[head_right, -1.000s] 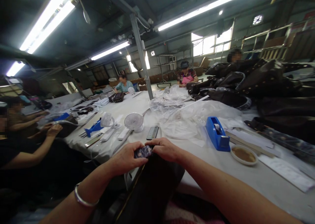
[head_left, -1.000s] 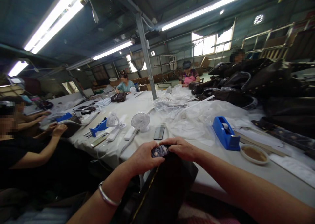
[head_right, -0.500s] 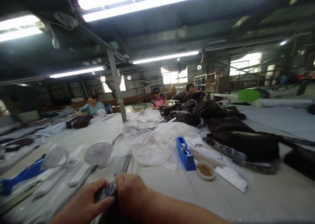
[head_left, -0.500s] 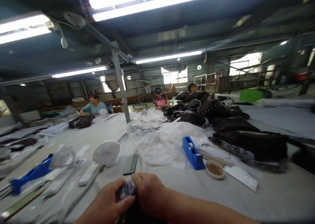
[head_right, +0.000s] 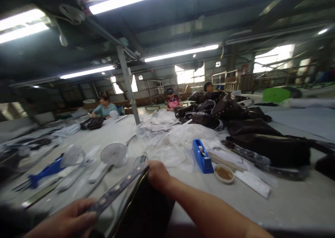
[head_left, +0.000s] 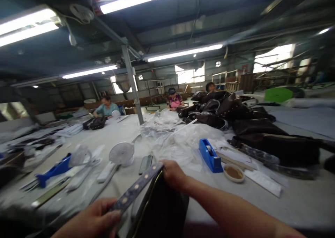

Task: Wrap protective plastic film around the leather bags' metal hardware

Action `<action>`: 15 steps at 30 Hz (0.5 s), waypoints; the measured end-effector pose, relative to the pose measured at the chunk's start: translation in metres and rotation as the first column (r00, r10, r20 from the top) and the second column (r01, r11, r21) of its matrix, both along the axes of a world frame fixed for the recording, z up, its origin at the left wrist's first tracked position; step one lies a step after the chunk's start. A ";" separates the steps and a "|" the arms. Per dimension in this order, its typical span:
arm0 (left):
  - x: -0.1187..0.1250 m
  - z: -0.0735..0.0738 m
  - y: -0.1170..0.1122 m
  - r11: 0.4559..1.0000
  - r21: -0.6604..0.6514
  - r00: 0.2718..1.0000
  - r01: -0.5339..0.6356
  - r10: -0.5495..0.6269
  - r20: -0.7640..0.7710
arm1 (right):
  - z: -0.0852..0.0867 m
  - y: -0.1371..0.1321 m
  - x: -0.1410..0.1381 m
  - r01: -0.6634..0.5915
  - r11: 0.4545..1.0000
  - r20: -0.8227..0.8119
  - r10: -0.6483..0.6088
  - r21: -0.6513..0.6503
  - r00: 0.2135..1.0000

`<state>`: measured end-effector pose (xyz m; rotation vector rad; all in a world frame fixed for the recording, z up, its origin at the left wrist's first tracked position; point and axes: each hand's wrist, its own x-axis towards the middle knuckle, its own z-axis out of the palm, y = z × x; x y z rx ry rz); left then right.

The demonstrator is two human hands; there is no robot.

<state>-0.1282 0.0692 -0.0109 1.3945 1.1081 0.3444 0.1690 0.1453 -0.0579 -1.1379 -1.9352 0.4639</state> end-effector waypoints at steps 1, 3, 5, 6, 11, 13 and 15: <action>-0.005 0.007 -0.008 1.000 0.004 0.999 -0.031 0.030 0.018 | -0.001 0.008 0.003 0.012 1.000 -0.018 -0.012 -0.020 1.000; -0.013 0.018 -0.022 0.997 0.014 0.997 -0.072 0.071 0.043 | -0.006 0.026 0.007 0.032 0.998 -0.038 -0.035 -0.054 0.999; -0.019 0.024 -0.032 0.997 0.024 0.996 -0.069 0.068 0.050 | -0.010 0.045 0.010 0.048 0.996 -0.038 -0.051 -0.078 0.998; -0.022 0.027 -0.035 0.998 0.028 0.997 -0.056 0.054 0.051 | -0.011 0.054 0.011 0.058 0.994 -0.031 -0.061 -0.087 0.998; -0.038 0.035 -0.042 0.997 0.051 0.996 -0.062 0.058 0.071 | -0.015 0.091 0.021 0.160 0.979 0.020 -0.159 -0.125 0.987; -0.047 0.040 -0.044 0.996 0.045 0.995 -0.082 0.079 0.055 | -0.017 0.103 0.029 0.212 0.967 0.043 -0.208 -0.144 0.977; -0.056 0.045 -0.047 0.994 0.025 0.994 -0.105 0.104 0.027 | -0.020 0.115 0.039 0.261 0.952 0.065 -0.254 -0.160 0.965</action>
